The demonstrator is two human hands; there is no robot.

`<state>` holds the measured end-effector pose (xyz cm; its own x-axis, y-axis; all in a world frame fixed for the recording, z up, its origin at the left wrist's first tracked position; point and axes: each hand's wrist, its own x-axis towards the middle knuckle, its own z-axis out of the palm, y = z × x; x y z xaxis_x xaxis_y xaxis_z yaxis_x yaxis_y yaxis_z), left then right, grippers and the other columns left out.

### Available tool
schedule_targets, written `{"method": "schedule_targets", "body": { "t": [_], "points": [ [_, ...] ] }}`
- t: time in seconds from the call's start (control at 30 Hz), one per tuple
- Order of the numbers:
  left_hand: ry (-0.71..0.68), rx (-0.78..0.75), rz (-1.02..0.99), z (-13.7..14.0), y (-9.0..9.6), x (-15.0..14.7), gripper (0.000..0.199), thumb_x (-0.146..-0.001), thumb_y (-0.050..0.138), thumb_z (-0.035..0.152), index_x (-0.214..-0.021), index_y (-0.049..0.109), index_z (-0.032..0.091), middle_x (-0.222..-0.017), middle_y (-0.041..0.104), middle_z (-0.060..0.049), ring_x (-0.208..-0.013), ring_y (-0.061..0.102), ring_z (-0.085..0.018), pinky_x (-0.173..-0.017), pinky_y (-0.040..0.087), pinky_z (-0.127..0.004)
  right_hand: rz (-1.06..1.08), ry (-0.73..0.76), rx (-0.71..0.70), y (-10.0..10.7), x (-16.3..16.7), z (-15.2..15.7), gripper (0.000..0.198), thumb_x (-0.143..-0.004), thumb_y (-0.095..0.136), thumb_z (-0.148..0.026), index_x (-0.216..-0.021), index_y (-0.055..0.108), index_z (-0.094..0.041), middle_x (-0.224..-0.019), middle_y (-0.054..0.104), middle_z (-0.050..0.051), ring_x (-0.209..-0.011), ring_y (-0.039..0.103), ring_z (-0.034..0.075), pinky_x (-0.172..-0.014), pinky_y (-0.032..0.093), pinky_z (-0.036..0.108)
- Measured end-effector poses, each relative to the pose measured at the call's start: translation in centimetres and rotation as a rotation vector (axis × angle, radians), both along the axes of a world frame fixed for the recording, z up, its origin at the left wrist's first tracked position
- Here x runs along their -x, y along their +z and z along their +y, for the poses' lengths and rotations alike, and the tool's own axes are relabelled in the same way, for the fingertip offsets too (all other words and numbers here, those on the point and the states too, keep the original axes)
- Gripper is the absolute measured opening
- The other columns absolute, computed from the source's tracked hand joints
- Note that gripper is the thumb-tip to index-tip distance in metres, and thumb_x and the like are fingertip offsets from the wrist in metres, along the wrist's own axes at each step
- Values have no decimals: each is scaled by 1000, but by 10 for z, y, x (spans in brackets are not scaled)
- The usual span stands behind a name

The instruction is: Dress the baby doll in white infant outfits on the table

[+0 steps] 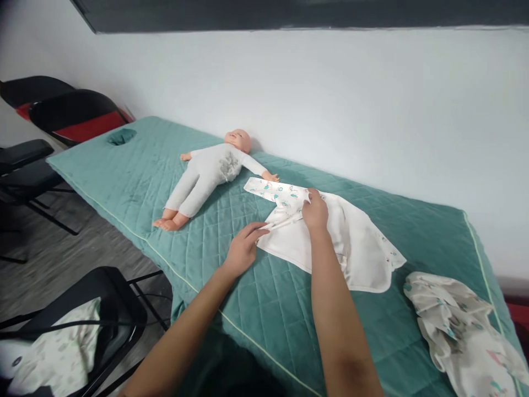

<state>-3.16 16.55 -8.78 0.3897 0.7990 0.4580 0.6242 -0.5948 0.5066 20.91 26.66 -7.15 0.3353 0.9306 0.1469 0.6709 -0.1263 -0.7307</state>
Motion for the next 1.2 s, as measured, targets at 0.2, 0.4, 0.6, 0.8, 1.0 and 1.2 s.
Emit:
{"method": "schedule_targets", "body": {
  "t": [0.2,0.4,0.6,0.8,1.0,1.2],
  "points": [
    [5,65,-70,4,-2,2,58,-78,39,-5,-123,63,23,-133,63,-8,-122,60,-22,-102,52,-40,28,-13,8,-1,-4,2,45,-83,53,-22,-127,62,-21,-116,71,10,-107,64,28,-99,47,44],
    [36,105,-103,5,0,0,43,-89,43,7,-123,65,23,-130,65,-7,-119,62,-21,-103,51,-41,50,36,46,1,-12,1,50,-81,64,-36,-128,61,-21,-114,70,11,-103,64,29,-96,48,45],
    [46,126,-210,7,6,-2,26,-95,48,17,-109,69,21,-116,72,-7,-109,67,-20,-96,54,-38,277,102,156,3,-25,-4,61,-71,73,-34,-129,62,-19,-102,69,9,-74,64,21,-73,54,36],
    [-24,-12,-210,5,6,-1,16,-90,55,14,-97,68,20,-109,72,-7,-103,68,-19,-91,55,-36,441,0,112,5,-16,0,46,-75,62,-31,-119,66,-18,-79,67,2,-53,54,13,-46,43,25],
    [-168,-212,235,-1,7,-10,25,-95,49,19,-114,64,19,-115,70,-8,-104,63,-23,-89,51,-39,496,-53,33,2,-10,2,46,-77,63,-38,-119,66,-18,-74,62,0,-52,51,12,-47,42,25],
    [-221,-125,380,1,15,-24,28,-98,47,33,-115,66,22,-109,70,-9,-101,63,-24,-85,50,-38,344,-87,-52,0,-12,1,44,-76,65,-48,-109,69,-18,-77,62,1,-69,56,18,-72,49,34]
  ]
}}
